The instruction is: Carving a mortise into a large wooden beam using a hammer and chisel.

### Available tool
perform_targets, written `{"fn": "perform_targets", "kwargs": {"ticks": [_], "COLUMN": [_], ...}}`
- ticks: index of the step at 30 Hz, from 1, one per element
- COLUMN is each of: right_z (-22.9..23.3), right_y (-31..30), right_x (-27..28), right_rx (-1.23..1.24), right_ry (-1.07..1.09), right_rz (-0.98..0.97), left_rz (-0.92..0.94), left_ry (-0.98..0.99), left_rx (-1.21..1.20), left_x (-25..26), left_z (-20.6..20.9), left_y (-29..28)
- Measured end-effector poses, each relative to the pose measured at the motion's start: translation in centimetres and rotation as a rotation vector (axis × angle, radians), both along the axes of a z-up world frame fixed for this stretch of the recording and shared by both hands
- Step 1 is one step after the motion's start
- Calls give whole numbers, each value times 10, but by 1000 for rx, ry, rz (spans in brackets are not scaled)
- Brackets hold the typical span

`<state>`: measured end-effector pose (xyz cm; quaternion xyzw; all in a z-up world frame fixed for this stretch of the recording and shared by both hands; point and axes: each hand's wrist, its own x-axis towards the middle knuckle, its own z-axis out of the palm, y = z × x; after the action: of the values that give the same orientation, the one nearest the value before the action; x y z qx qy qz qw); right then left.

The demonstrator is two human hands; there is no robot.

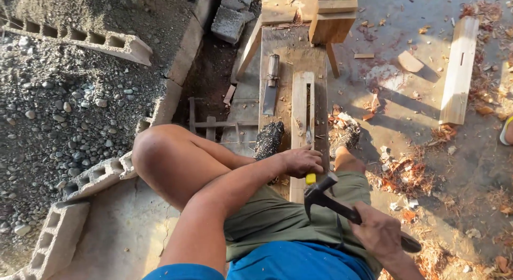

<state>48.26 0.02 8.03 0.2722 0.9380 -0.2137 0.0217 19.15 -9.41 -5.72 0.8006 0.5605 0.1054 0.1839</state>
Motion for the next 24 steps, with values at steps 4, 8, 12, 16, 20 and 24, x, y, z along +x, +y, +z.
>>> {"fn": "perform_targets", "kwargs": {"ticks": [4,8,12,16,20,24], "right_z": [3,13,14,32,28,-24], "right_y": [-5,-7,-7,-3,15,49], "right_x": [-16,-23,-22,-21,-29,-61], "right_rx": [17,8,7,36,173,191], "right_ry": [116,83,97,290,392,406], "right_rz": [154,177,170,307,440,520], "left_rz": [-17,-12,9,-4,-71,-81], "left_ry": [134,-8,-49,-173,-91,3], "left_rx": [-6,121,87,63,-16,-77], "left_x": [11,2,-6,-16,-9,-19], "left_z": [-25,-32,-24,-3,2,3], "left_y": [-4,-8,-3,0,3,11]}}
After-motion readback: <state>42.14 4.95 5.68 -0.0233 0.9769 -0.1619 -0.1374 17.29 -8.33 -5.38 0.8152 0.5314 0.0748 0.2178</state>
